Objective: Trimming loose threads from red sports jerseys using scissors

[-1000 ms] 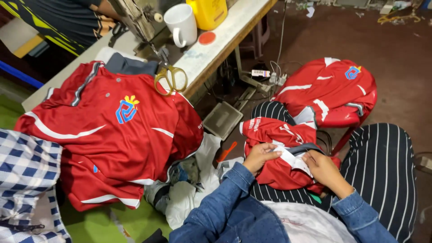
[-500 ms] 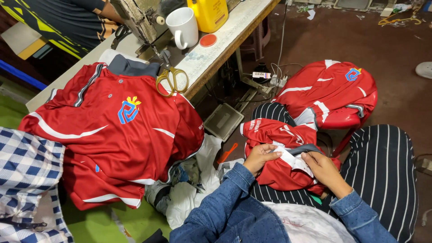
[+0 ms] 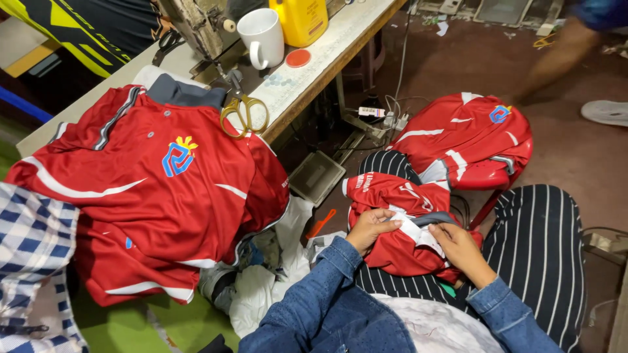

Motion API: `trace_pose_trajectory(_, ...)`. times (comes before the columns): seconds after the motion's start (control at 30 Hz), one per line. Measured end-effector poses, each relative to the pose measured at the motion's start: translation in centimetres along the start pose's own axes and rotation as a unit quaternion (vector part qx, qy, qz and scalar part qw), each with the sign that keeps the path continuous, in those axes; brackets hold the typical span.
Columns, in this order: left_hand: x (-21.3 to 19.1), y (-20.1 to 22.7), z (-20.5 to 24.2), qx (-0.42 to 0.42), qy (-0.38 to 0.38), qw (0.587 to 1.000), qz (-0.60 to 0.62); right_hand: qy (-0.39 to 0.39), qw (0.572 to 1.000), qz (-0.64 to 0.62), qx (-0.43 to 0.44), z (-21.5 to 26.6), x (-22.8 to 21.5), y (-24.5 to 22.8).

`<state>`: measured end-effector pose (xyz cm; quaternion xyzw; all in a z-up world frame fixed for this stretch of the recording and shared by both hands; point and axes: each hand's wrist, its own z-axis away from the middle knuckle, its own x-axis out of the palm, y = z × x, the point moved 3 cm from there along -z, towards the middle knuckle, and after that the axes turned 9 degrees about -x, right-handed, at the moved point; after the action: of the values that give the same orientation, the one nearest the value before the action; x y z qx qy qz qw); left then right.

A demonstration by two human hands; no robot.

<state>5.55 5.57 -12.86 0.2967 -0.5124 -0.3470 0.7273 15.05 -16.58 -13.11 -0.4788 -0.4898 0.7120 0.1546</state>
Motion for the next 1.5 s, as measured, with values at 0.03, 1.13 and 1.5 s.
trace_pose_trajectory(0.03,0.1,0.0,0.1,-0.001,-0.002,1.0,0.001,0.001,1.0,0.001,0.001,0.0,0.2,0.3)
trace_pose_trajectory(1.13,0.1,-0.2,-0.2,0.016,-0.006,1.0,-0.001,0.056,0.982,-0.166,-0.066,-0.3,1.7,2.1)
trace_pose_trajectory(1.5,0.5,0.4,-0.2,0.014,-0.024,1.0,0.006,0.054,0.98,-0.18,-0.066,-1.3,1.8,5.0)
